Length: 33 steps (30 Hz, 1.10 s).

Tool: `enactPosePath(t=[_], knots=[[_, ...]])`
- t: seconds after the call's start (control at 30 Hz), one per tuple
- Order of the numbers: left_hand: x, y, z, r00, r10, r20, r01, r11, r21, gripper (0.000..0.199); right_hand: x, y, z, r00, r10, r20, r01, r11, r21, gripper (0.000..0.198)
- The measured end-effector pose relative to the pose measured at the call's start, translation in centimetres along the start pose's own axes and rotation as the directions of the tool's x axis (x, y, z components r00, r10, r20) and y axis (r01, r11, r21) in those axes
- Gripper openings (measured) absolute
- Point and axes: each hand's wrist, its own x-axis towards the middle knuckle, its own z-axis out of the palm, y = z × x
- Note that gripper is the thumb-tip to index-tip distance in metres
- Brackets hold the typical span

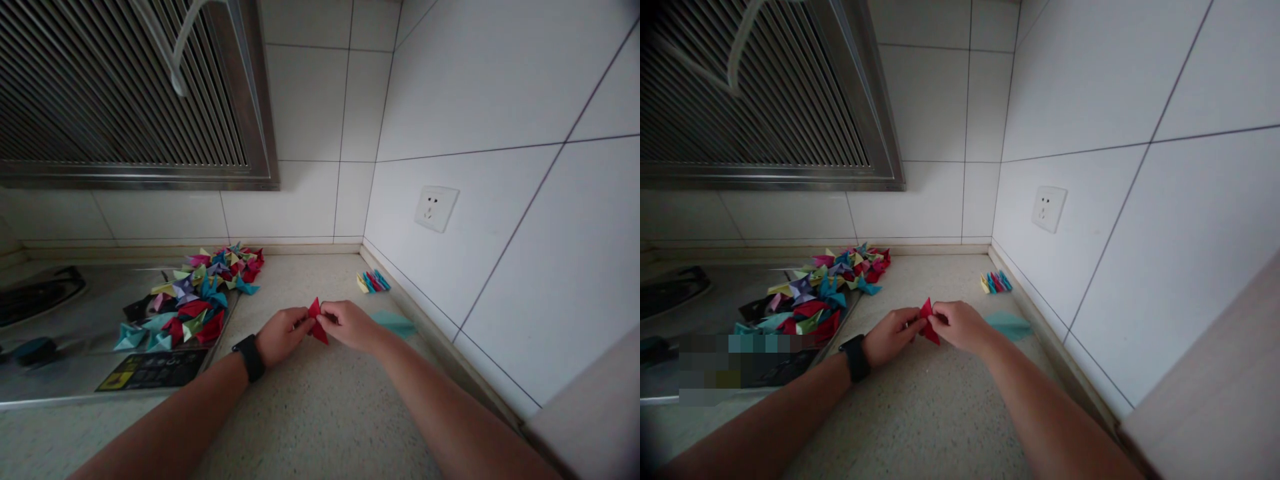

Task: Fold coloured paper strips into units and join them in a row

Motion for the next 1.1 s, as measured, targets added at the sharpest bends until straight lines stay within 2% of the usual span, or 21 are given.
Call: enactPosePath(t=[0.33,0.43,0.6,0.87,0.97,1.1], knots=[[-0.19,0.87,0.23,0.998,-0.005,-0.063,0.014,0.989,0.144,0.026,-0.01,-0.5,0.0,0.995,-0.033,-0.094,0.022,0.993,-0.116,0.019],[-0.24,0.85,0.44,0.999,-0.026,-0.048,0.029,0.997,0.069,0.022,-0.03,-0.65,-0.06,0.993,-0.049,-0.109,0.037,0.993,-0.114,0.015],[-0.39,0.57,0.86,0.992,-0.095,0.085,0.107,0.984,-0.142,0.034,0.01,-0.54,-0.02,0.988,-0.024,-0.156,0.019,0.999,-0.031,0.019],[-0.2,0.38,0.92,0.99,-0.085,0.109,0.116,0.941,-0.317,0.034,0.08,-0.56,0.03,0.996,0.021,-0.087,-0.005,0.983,0.185,0.023],[-0.2,0.43,0.76,0.991,-0.08,0.104,0.111,0.934,-0.339,0.035,0.11,-0.67,-0.02,0.997,0.043,-0.071,-0.025,0.972,0.232,0.024],[-0.19,0.76,0.49,0.994,-0.08,0.077,0.099,0.953,-0.285,0.036,0.08,-0.33,-0.01,0.995,0.093,-0.027,-0.082,0.953,0.291,0.026]])
